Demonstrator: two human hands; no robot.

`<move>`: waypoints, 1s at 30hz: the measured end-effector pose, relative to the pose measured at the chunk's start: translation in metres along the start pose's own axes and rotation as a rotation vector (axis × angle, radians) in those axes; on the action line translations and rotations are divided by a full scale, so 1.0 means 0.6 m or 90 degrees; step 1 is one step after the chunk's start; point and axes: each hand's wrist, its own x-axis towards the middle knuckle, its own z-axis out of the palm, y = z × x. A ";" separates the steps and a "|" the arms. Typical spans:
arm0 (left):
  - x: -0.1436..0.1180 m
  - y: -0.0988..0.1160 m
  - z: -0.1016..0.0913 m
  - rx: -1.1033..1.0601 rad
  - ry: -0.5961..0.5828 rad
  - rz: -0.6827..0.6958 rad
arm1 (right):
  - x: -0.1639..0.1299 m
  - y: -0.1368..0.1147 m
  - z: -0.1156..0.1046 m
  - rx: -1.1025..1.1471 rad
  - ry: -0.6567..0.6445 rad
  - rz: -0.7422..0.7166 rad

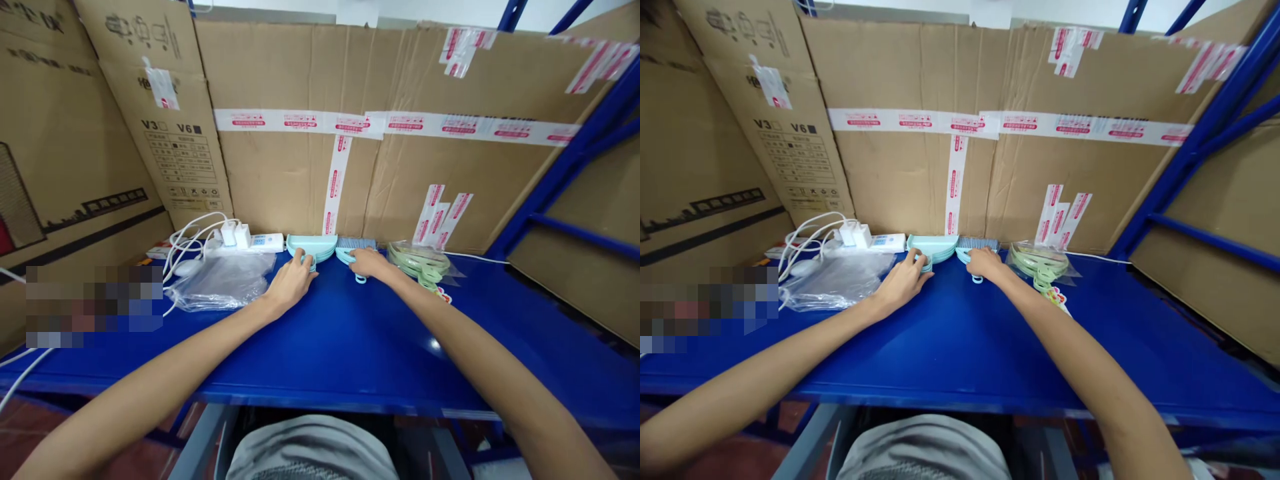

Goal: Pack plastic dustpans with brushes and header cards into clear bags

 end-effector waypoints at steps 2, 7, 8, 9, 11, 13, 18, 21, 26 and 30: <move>0.000 0.000 -0.002 0.002 0.000 0.001 | -0.002 0.001 0.002 -0.006 0.003 0.006; 0.000 -0.004 -0.006 -0.007 -0.013 0.008 | -0.010 -0.001 0.005 -0.033 0.006 -0.012; 0.000 -0.005 -0.006 -0.009 -0.011 0.007 | -0.013 -0.001 0.005 -0.036 0.011 -0.017; 0.000 -0.006 -0.006 -0.011 -0.010 0.006 | -0.015 0.000 0.005 -0.036 0.018 -0.020; -0.001 -0.007 -0.005 -0.014 -0.010 0.005 | -0.019 0.000 0.006 -0.030 0.044 -0.018; -0.003 -0.007 -0.005 -0.007 -0.014 0.007 | -0.023 -0.001 0.008 -0.020 0.075 -0.004; -0.008 -0.003 -0.009 0.012 -0.008 0.004 | -0.042 -0.009 0.011 -0.004 0.146 0.024; -0.009 -0.003 -0.010 0.002 0.003 -0.007 | -0.063 -0.006 0.015 -0.014 0.156 0.000; -0.014 -0.007 -0.009 -0.009 0.021 -0.011 | -0.085 0.004 0.045 -0.019 0.153 -0.090; -0.021 -0.007 -0.015 0.004 0.025 -0.017 | -0.088 0.002 0.046 -0.030 0.146 -0.099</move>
